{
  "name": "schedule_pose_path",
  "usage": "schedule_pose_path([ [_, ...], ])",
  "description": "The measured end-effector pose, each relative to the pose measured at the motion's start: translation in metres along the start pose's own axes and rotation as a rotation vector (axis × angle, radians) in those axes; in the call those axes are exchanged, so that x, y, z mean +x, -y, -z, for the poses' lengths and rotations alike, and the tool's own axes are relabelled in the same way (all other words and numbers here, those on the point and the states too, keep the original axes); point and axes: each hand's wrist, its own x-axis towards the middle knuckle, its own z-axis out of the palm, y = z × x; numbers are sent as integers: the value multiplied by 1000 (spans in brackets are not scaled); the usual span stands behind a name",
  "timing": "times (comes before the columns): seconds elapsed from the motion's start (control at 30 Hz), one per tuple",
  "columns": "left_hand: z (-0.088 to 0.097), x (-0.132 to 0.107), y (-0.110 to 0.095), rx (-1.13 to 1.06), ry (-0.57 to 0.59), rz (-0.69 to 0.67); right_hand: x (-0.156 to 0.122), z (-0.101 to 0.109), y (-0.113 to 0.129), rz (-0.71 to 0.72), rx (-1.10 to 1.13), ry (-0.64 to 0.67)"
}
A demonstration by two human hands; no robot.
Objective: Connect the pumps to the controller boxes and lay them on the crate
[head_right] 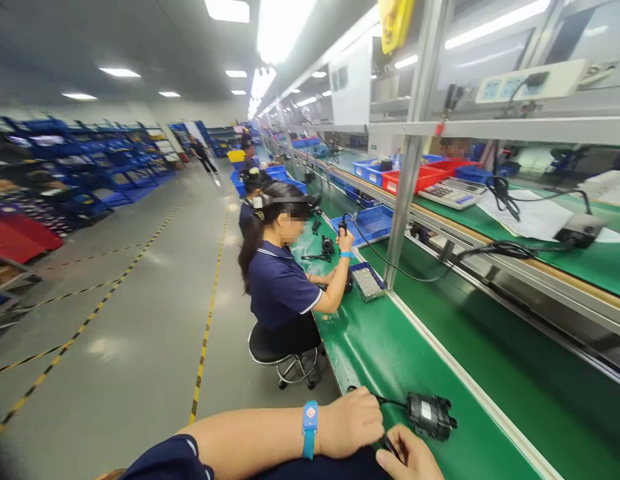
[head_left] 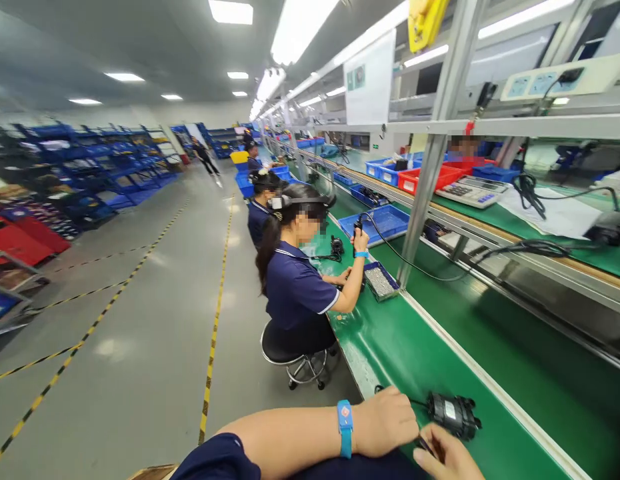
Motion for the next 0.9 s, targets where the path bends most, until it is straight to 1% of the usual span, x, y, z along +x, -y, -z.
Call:
schedule_pose_path([
  [0.03,2,-1,-1,-3,-12,20,-3,-1,4,23,-25,-77],
  [0.07,4,-2,-3,-11,-32,39,-5,-2,8,27,-32,-112],
  [0.1,6,-2,-3,-25,-57,56,-7,-3,10,6,-11,-90],
  [0.17,10,-3,-4,-63,-111,77,-9,-2,14,-70,99,35],
  [0.23,14,-2,-4,-96,-157,69,-11,0,15,-145,237,155],
  [0.27,15,-1,-4,-108,-170,57,-12,1,15,-163,281,195],
  [0.3,16,-1,-5,-116,-177,49,-13,1,16,-154,289,205],
  [0.33,17,0,-5,-124,-176,49,-14,2,17,-121,259,176],
  [0.37,17,0,-4,-135,-169,59,-15,2,18,-75,197,109],
  [0.47,16,-2,-3,-174,-131,115,-16,-1,24,50,-44,-182],
  [0.5,15,-2,-3,-185,-118,127,-16,-2,25,64,-88,-242],
  [0.53,15,-3,-2,-192,-111,131,-15,-3,25,61,-99,-253],
  [0.57,14,-4,-2,-197,-113,126,-14,-3,25,41,-78,-224],
  [0.6,14,-4,-1,-199,-117,116,-13,-2,24,9,-27,-166],
  [0.7,16,-1,0,-195,-131,87,-11,3,19,-108,227,56],
  [0.73,17,1,0,-192,-134,78,-10,5,17,-138,310,106],
  [0.8,19,5,2,-187,-137,64,-10,9,15,-167,420,162],
  [0.83,20,7,3,-187,-138,57,-10,10,15,-171,437,176],
  [0.87,21,9,4,-185,-138,54,-10,10,16,-161,417,164],
  [0.9,21,10,6,-182,-135,52,-11,10,17,-132,359,112],
])
